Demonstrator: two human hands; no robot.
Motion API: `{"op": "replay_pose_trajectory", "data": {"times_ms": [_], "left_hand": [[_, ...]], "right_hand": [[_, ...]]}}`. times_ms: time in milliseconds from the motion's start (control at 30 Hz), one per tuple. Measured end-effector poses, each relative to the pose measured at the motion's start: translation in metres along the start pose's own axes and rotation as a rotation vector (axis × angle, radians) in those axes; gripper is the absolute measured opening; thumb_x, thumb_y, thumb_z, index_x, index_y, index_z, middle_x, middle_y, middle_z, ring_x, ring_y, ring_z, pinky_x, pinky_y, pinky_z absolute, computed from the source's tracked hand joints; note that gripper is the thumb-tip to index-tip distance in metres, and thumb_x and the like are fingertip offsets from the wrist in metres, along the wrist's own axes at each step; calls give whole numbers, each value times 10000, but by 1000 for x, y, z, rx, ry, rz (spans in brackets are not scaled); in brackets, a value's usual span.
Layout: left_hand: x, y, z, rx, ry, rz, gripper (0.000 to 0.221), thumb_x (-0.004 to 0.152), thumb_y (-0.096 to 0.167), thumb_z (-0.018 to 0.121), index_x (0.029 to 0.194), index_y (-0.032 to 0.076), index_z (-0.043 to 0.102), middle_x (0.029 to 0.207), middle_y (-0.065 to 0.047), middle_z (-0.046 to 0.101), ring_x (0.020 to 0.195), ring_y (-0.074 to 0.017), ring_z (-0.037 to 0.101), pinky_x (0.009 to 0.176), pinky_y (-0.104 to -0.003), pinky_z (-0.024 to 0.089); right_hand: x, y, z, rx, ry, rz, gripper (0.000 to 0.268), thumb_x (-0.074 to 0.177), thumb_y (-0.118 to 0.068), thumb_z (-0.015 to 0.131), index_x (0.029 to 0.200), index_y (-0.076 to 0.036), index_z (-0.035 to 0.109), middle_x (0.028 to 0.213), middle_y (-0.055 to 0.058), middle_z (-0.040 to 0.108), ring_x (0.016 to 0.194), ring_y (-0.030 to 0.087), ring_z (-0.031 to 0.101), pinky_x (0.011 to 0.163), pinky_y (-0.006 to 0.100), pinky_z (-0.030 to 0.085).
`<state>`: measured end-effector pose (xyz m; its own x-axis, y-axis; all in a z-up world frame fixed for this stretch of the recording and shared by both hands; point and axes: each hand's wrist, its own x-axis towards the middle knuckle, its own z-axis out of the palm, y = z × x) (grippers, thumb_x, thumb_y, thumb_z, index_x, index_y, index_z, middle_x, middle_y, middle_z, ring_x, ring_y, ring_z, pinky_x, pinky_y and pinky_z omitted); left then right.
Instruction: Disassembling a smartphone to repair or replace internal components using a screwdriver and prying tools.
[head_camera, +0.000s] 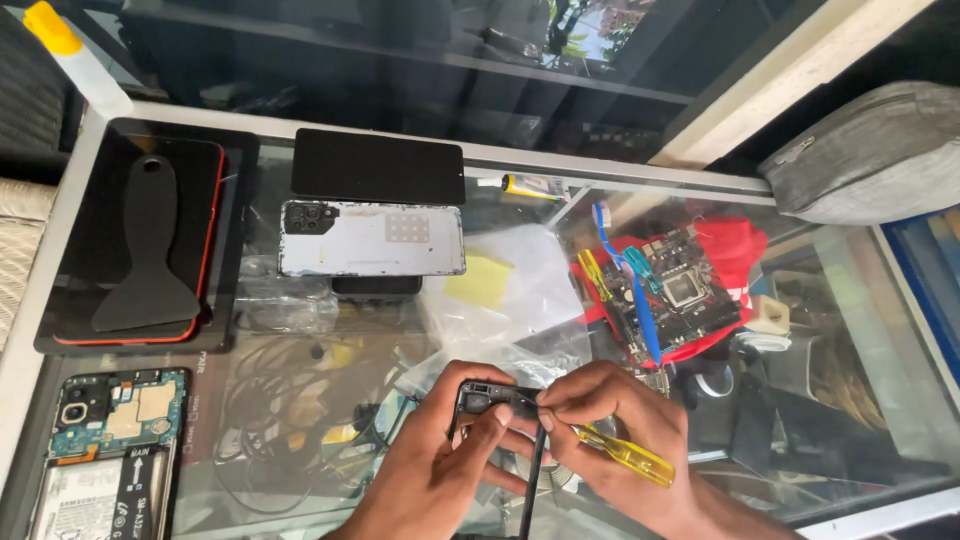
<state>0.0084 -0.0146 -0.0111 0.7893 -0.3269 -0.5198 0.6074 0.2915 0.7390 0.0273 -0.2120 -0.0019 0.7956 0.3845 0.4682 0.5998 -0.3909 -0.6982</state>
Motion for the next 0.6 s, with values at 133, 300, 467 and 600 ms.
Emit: {"op": "replay_pose_trajectory", "data": {"times_ms": [133,300,467,600], "left_hand": [[3,-6,-2,16,2,45,281,975,234,576,1231,116,560,1050,-195,810,887,-260,864,669,-383,764],[-1,2,-2,-81,47,4,375,938,277,597,1278,122,571,1027,-247,788,897,-293,847,696,-415,746],[0,2,-2,-49,22,-29,343,961,275,585,1267,122,570,994,-234,782,856,-266,798,738,-381,721],[-3,6,-2,-51,23,-48,363,949,292,583,1269,122,598,975,-219,768,883,-295,818,781,-402,726]], "right_hand": [[-6,12,1,129,48,-18,161,874,-28,757,942,-68,616,964,119,752,821,169,791,678,228,664],[-3,27,-15,265,125,79,174,1025,-29,556,1127,-93,680,1160,124,718,1004,214,757,768,278,735],[35,-8,-40,1190,215,422,503,1102,-358,329,1354,-86,669,1533,173,540,1491,331,449,1239,584,293],[2,32,-70,1549,145,250,503,1087,-197,370,1438,55,628,1168,260,765,1145,381,706,1145,526,427]]}}
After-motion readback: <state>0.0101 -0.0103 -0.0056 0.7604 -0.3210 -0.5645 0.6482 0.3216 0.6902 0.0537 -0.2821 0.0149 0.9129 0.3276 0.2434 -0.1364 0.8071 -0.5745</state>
